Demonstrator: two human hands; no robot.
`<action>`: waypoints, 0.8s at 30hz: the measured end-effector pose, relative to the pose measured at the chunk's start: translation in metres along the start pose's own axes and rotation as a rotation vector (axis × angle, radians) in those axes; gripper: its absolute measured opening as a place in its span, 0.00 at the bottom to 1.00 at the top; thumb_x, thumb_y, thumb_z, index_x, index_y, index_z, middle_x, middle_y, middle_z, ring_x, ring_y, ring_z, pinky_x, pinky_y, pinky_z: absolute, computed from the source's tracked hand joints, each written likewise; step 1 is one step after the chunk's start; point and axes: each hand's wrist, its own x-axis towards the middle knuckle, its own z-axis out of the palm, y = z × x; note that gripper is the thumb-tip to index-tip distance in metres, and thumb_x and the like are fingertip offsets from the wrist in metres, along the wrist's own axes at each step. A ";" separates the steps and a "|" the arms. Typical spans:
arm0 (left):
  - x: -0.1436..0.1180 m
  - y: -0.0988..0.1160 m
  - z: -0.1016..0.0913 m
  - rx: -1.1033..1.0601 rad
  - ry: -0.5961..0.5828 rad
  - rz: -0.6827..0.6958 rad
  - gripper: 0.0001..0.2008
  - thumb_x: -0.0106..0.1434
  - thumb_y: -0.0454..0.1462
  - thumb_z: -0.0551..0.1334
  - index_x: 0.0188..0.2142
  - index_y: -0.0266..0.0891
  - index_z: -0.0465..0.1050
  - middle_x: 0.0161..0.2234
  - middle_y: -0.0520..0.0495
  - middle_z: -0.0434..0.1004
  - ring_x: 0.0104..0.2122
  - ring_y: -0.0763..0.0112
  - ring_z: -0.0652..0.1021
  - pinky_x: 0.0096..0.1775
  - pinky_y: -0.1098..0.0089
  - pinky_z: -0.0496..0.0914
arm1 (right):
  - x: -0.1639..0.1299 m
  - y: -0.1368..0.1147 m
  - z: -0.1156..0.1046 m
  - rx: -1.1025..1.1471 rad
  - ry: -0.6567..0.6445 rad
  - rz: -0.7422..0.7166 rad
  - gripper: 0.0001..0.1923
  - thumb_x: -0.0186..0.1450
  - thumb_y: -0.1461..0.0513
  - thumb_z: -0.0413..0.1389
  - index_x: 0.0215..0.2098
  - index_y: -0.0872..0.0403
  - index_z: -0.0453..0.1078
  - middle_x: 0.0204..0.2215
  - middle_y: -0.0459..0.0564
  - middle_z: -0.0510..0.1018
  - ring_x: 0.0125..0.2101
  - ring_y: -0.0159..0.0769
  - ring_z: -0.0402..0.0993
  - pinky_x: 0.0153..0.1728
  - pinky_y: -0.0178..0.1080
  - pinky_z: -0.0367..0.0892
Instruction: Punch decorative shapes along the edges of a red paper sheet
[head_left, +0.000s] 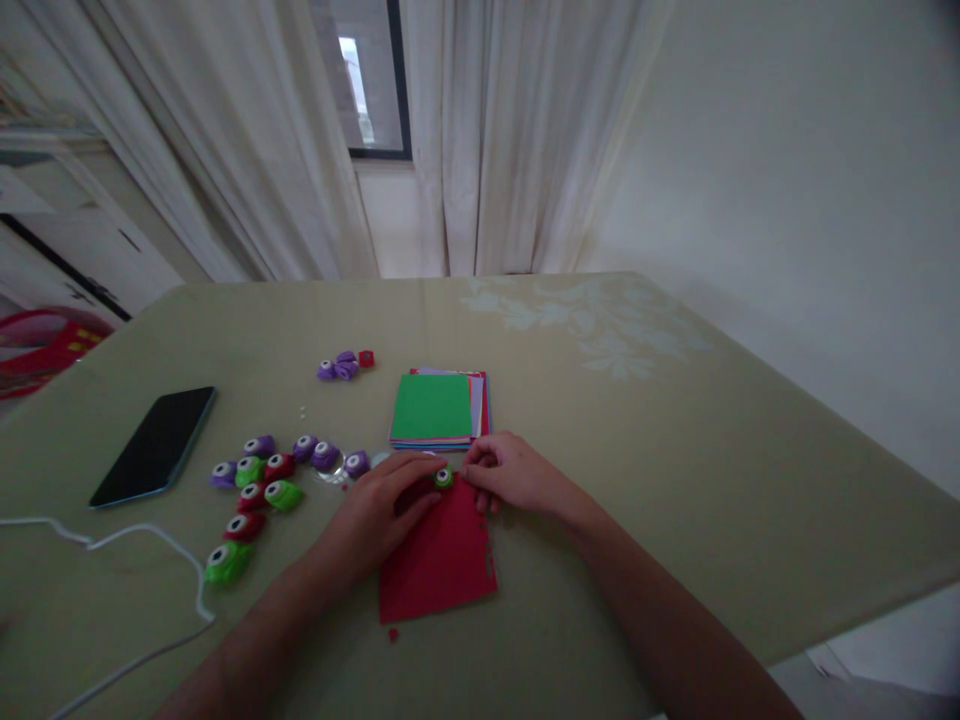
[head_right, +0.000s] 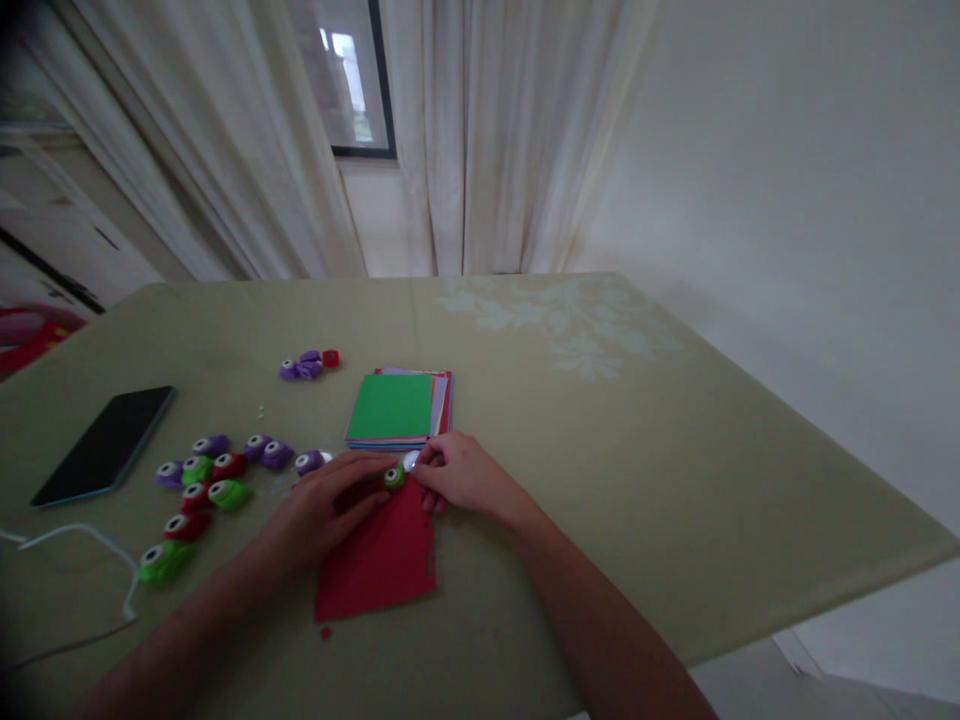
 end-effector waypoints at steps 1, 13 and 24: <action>0.000 0.000 0.000 0.006 0.014 0.010 0.16 0.74 0.36 0.64 0.59 0.47 0.78 0.56 0.44 0.84 0.55 0.58 0.83 0.58 0.54 0.78 | 0.000 0.000 0.000 0.001 -0.001 -0.002 0.09 0.74 0.69 0.57 0.35 0.55 0.71 0.20 0.43 0.78 0.19 0.28 0.77 0.19 0.27 0.68; -0.012 0.009 -0.012 0.303 0.151 0.181 0.12 0.78 0.39 0.60 0.56 0.50 0.81 0.51 0.46 0.86 0.47 0.58 0.85 0.51 0.56 0.79 | -0.003 0.000 0.000 0.001 0.030 -0.064 0.06 0.74 0.65 0.60 0.37 0.54 0.72 0.21 0.43 0.79 0.20 0.31 0.78 0.19 0.29 0.71; -0.012 0.009 -0.012 0.341 0.128 0.169 0.14 0.79 0.40 0.58 0.57 0.49 0.80 0.49 0.45 0.84 0.46 0.59 0.84 0.49 0.58 0.78 | -0.009 -0.005 -0.011 -0.254 0.186 -0.141 0.07 0.72 0.62 0.62 0.34 0.54 0.74 0.21 0.42 0.76 0.19 0.29 0.71 0.24 0.32 0.63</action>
